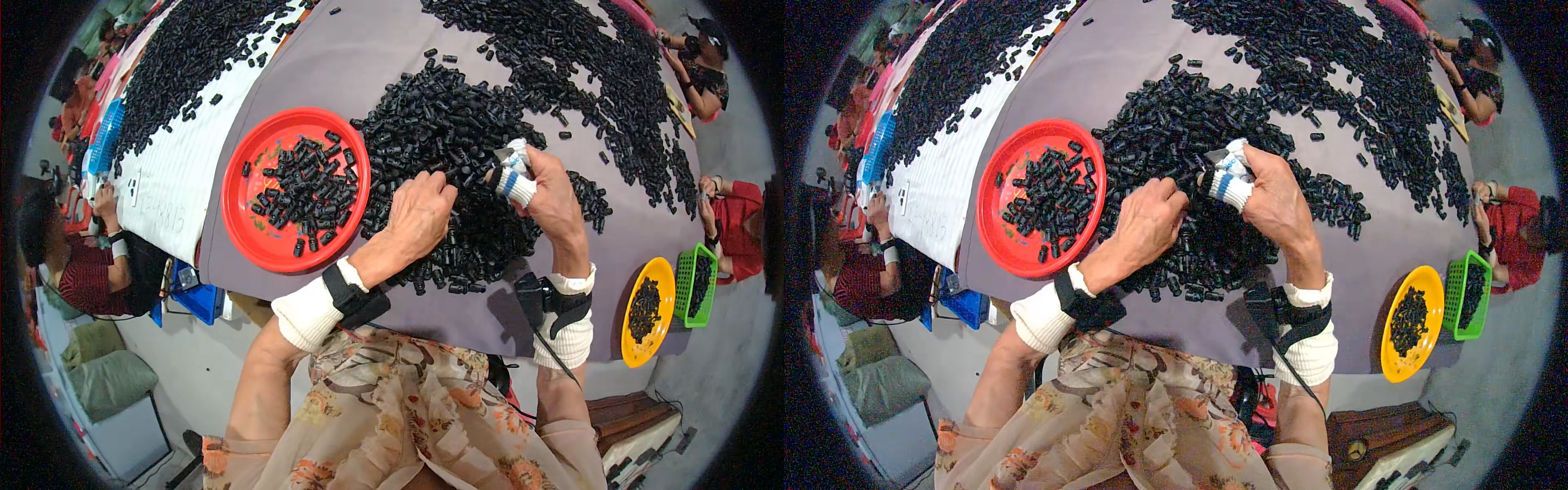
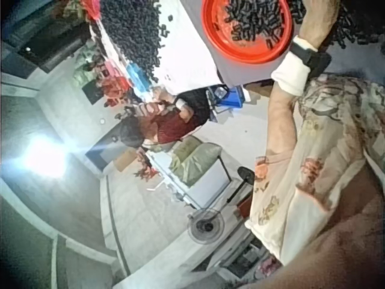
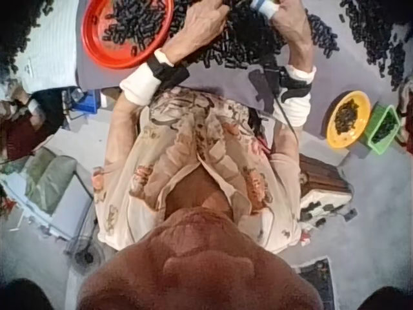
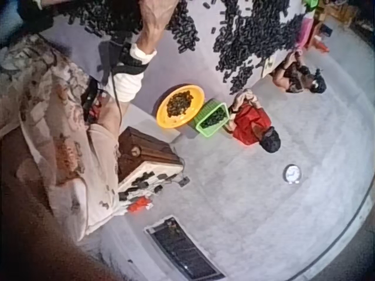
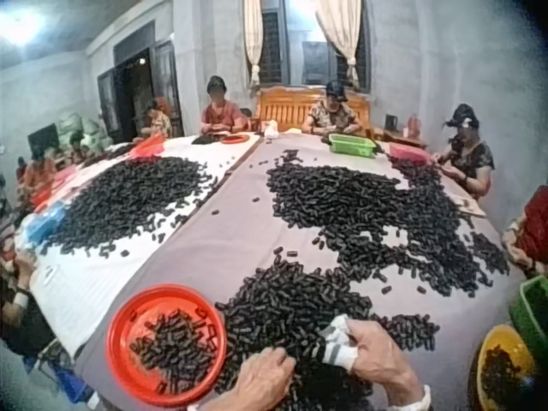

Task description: Assembling small black plastic components by hand on a production table.

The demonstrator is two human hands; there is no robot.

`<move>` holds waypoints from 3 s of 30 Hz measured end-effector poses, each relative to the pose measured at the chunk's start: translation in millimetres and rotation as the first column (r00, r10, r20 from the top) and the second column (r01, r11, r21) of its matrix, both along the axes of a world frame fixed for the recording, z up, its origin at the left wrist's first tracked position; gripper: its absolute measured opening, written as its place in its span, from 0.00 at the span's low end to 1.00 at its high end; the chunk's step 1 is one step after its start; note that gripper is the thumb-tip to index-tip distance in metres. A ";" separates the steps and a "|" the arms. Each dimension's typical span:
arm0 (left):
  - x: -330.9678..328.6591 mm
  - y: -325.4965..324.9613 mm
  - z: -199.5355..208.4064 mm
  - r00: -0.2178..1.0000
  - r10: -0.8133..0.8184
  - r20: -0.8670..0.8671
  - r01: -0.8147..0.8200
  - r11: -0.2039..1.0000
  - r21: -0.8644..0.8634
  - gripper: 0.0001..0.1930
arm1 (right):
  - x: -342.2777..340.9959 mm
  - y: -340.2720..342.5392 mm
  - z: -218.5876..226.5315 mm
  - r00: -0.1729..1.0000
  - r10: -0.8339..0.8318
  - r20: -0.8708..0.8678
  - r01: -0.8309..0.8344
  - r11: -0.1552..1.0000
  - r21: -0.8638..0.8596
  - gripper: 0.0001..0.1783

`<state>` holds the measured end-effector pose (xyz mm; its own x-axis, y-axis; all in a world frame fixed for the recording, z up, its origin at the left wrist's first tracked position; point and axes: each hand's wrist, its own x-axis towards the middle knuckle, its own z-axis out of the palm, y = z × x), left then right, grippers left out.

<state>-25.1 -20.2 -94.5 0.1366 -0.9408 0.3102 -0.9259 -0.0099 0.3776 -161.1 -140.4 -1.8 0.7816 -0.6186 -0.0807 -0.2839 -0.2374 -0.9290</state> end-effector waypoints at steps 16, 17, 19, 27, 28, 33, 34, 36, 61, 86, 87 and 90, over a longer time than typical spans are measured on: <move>12.7 11.9 4.7 0.993 0.054 -0.102 -0.052 0.999 0.015 0.07 | 13.1 10.6 -3.3 0.999 0.055 0.001 -0.055 0.997 -0.053 0.12; 9.3 12.6 8.1 0.991 0.053 -0.123 -0.048 0.998 0.037 0.07 | 13.8 12.3 -1.5 0.999 0.046 -0.026 -0.046 0.999 -0.005 0.12; 9.6 14.0 8.7 0.994 0.048 -0.101 -0.041 0.997 0.067 0.07 | 16.4 15.1 1.9 0.996 0.029 -0.087 -0.024 0.999 0.049 0.10; 20.8 13.9 14.4 0.842 0.098 -0.531 -0.088 0.995 0.046 0.10 | 21.4 14.1 -2.2 0.996 0.076 -0.042 -0.076 0.997 0.001 0.09; 26.2 19.4 26.5 0.707 0.138 -0.694 -0.113 0.990 0.082 0.11 | 23.9 15.3 -3.8 0.996 0.084 -0.037 -0.084 0.996 0.014 0.09; 32.7 23.5 65.7 0.046 0.053 -0.998 0.024 0.998 0.055 0.12 | 22.5 13.7 -4.0 0.998 0.048 0.041 -0.050 0.998 0.031 0.12; 32.8 25.6 69.6 -0.036 0.005 -0.999 0.019 1.000 0.004 0.13 | 23.4 15.4 -1.5 0.998 0.046 0.041 -0.048 0.998 0.033 0.12; 35.0 28.2 70.7 -0.115 -0.042 -0.992 0.012 0.999 -0.044 0.14 | 25.7 19.9 6.0 0.994 0.057 0.093 -0.060 0.998 0.033 0.14; 33.5 26.1 88.4 -0.468 -0.168 -0.868 -0.100 0.986 -0.137 0.06 | 42.3 36.1 17.7 0.947 0.146 0.287 -0.121 0.987 -0.105 0.11; 42.3 30.7 87.9 -0.545 -0.175 -0.820 -0.027 0.981 -0.191 0.14 | 48.3 19.9 18.6 0.968 0.197 0.153 -0.195 0.980 -0.025 0.16; 41.3 31.3 88.7 -0.547 -0.170 -0.820 -0.024 0.982 -0.187 0.14 | 48.7 20.2 19.0 0.969 0.219 0.111 -0.214 0.975 -0.060 0.17; 40.2 32.7 86.2 -0.520 -0.177 -0.836 -0.035 0.982 -0.186 0.14 | 50.6 24.5 23.4 0.962 0.254 0.101 -0.242 0.963 -0.114 0.19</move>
<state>15.1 12.5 -8.3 0.2264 -0.9690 -0.0992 0.8040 0.1284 0.5806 -110.5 -115.8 21.6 0.9119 -0.4045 0.0695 -0.0986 -0.3803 -0.9196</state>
